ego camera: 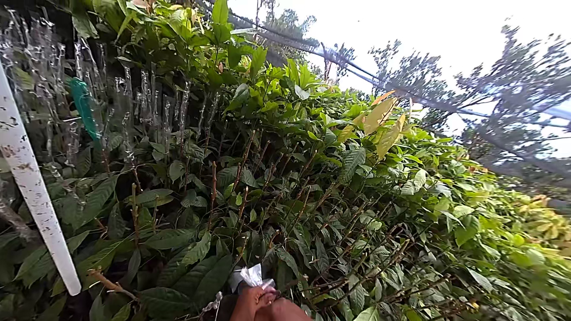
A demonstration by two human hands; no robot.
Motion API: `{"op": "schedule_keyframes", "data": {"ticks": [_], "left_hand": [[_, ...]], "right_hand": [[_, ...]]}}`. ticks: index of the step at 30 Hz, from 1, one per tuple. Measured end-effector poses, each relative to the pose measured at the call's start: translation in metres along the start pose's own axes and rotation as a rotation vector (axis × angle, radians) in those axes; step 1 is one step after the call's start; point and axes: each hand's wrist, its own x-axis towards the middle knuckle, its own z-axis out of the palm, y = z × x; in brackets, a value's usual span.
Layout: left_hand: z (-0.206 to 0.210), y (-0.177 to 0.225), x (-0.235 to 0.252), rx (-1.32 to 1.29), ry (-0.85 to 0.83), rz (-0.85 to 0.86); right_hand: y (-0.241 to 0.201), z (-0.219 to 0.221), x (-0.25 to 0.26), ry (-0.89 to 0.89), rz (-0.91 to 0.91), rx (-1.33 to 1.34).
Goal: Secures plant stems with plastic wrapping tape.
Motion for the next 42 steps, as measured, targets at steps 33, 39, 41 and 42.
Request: {"op": "schedule_keyframes", "data": {"ticks": [33, 39, 41, 42], "left_hand": [[0.0, 0.001, -0.011, 0.251, 0.104, 0.149], [-0.002, -0.023, -0.011, 0.229, 0.154, 0.312], [0.0, -0.026, -0.012, 0.186, 0.184, 0.314], [0.0, -0.025, -0.012, 0.179, 0.21, 0.303]], "right_hand": [[0.05, -0.089, 0.021, -0.036, 0.192, 0.009], [0.08, -0.07, 0.006, -0.216, 0.276, 0.101], [0.09, -0.067, 0.005, -0.191, 0.244, 0.154], [0.089, -0.064, 0.006, -0.155, 0.233, 0.052]]}}
